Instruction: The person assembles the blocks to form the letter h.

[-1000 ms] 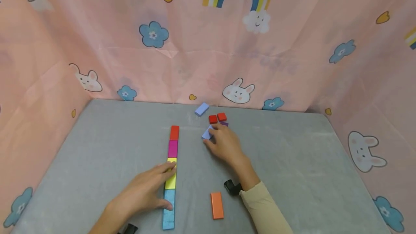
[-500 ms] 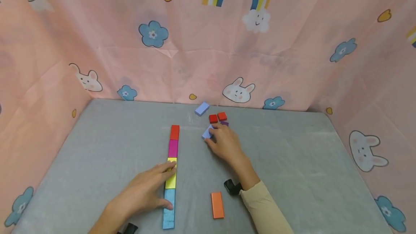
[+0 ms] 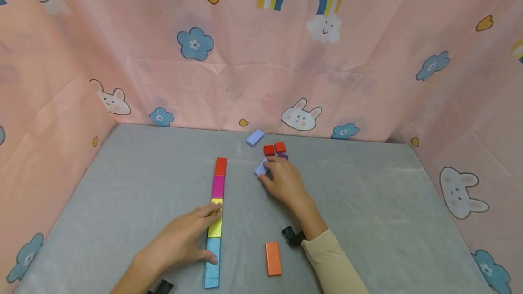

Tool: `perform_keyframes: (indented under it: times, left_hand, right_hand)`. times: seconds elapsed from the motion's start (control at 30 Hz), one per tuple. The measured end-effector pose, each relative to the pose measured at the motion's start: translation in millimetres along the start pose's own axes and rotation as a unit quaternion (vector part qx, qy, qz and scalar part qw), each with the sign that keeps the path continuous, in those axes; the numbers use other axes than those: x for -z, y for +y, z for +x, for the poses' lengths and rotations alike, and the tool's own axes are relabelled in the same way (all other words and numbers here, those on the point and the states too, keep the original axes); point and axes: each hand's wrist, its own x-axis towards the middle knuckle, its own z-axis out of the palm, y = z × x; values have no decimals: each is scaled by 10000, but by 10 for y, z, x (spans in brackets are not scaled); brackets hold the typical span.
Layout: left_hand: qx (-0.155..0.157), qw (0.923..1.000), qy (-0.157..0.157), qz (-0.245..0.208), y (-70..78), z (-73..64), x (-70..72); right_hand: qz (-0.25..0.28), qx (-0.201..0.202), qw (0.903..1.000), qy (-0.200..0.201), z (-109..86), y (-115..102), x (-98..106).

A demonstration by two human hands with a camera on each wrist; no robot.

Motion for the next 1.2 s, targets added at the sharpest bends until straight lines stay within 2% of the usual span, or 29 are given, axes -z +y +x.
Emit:
perform_keyframes:
  times: [0.27, 0.5, 0.87, 1.2]
  left_hand:
    - [58, 10000, -23, -35, 6, 6, -2]
    - [29, 10000, -18, 2, 3, -2, -8]
    - [38, 10000, -44, -5, 6, 12, -8]
    - [115, 9998, -115, -111, 21, 18, -3]
  right_hand:
    - [386, -284, 9987, 172, 17, -11, -7]
    - [369, -246, 9987, 260, 3, -17, -6]
    - [306, -101, 9995, -30, -34, -25, 69]
    - [666, 197, 9963, -504, -128, -55, 174]
